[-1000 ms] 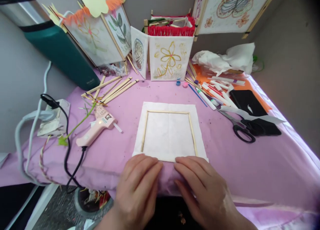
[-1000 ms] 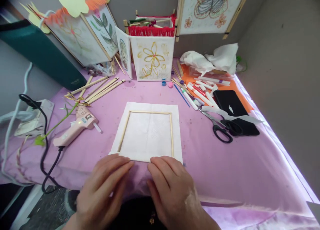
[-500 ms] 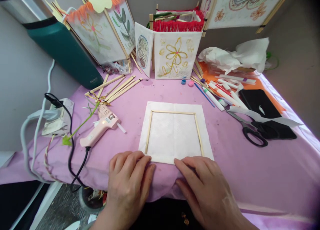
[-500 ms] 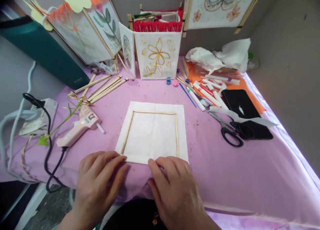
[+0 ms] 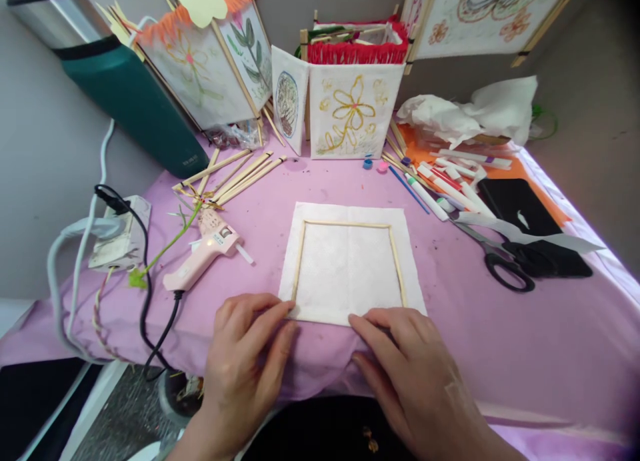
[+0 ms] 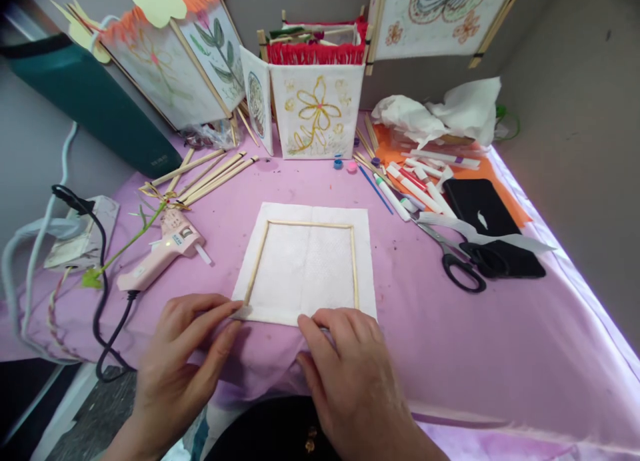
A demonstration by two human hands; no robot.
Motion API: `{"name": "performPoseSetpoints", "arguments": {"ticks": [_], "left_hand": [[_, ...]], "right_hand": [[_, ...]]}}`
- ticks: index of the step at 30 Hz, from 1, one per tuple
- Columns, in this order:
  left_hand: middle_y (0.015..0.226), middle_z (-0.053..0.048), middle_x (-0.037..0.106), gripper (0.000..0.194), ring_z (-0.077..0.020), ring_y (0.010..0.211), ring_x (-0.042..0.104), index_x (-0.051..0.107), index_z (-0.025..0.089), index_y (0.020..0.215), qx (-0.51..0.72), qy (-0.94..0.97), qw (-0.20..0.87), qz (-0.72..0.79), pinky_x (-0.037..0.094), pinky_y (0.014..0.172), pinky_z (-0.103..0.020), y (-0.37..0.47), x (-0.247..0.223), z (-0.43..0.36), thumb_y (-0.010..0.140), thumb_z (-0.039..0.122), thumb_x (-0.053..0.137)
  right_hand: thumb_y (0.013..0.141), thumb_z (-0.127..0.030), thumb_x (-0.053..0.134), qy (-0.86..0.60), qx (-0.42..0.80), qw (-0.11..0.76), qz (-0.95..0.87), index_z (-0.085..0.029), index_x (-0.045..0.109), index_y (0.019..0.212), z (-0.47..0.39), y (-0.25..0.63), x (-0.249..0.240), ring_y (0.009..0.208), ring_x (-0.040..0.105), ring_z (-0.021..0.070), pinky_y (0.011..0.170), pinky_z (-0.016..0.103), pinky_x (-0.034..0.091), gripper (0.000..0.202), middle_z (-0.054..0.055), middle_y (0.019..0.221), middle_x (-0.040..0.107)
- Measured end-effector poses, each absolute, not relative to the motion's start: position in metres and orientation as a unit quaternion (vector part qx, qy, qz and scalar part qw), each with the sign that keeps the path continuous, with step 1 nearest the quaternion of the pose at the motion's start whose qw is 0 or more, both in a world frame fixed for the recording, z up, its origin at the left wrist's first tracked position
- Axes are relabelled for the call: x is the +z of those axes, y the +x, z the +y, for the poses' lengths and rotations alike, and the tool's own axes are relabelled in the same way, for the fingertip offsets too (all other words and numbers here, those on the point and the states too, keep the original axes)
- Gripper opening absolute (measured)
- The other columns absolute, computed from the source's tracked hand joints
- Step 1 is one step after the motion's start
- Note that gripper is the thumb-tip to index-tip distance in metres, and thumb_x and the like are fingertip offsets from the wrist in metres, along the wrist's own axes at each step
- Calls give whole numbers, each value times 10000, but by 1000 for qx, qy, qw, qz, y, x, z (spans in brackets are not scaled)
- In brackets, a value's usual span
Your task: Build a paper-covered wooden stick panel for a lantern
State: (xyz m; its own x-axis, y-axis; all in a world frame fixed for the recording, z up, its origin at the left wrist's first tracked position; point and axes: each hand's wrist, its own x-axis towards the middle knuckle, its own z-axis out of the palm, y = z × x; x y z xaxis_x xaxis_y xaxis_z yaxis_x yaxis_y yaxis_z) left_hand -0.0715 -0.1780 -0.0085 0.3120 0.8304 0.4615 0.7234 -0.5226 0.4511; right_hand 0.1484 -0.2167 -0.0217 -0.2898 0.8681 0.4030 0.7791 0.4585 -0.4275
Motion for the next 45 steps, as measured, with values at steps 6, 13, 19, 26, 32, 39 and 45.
{"name": "performPoseSetpoints", "arguments": {"ticks": [6, 13, 19, 26, 32, 39, 45], "left_hand": [[943, -78, 627, 245, -199, 911, 534, 652, 141, 1008, 349, 809, 38, 471, 454, 817, -400, -71, -12, -182, 797, 20, 619], [929, -81, 654, 156, -236, 883, 521, 668, 169, 951, 303, 836, -19, 458, 412, 811, -464, -70, -17, -176, 815, 100, 636], [956, -83, 658, 142, -264, 905, 535, 671, 204, 944, 280, 849, -52, 446, 412, 824, -493, -74, -16, -172, 818, 142, 647], [1033, -82, 677, 299, -218, 1002, 591, 621, 127, 1103, 329, 882, 17, 336, 497, 900, -392, -60, -15, -176, 818, 39, 599], [1070, -91, 680, 281, -198, 1019, 599, 621, 94, 1123, 310, 895, 38, 319, 488, 936, -358, -40, -26, -179, 855, 44, 553], [994, -86, 674, 352, -215, 961, 581, 613, 98, 1160, 299, 893, 18, 336, 481, 872, -373, -42, -32, -180, 817, 22, 596], [988, -87, 668, 328, -203, 953, 572, 616, 83, 1145, 319, 893, 9, 318, 472, 873, -358, -41, -31, -176, 828, 12, 574]], "right_hand": [[897, -157, 509, -492, 83, 294, -815, -133, 593, 1132, -205, 125, -6, 881, 492, 239, 763, 404, 407, 252, 104, 1009, 615], [909, -165, 478, -485, 114, 220, -839, -144, 618, 1023, -188, 97, -16, 790, 472, 220, 714, 395, 387, 181, 78, 906, 608], [926, -172, 487, -493, 152, 228, -826, -154, 582, 1152, -192, 105, -12, 883, 503, 211, 800, 384, 417, 246, 69, 1003, 618], [823, -36, 551, -479, 77, 361, -796, -68, 593, 1119, -220, 147, -2, 955, 527, 218, 860, 390, 445, 301, 111, 1029, 628], [835, -51, 561, -532, 54, 350, -769, -89, 614, 1095, -228, 158, -18, 918, 554, 220, 818, 394, 461, 268, 107, 991, 651], [837, -85, 549, -558, 76, 347, -750, -144, 634, 1053, -222, 160, -18, 819, 566, 200, 742, 375, 452, 239, 74, 915, 661], [828, -65, 541, -556, 77, 366, -742, -148, 641, 1043, -219, 163, -24, 784, 560, 190, 706, 362, 447, 251, 69, 882, 657]]}}
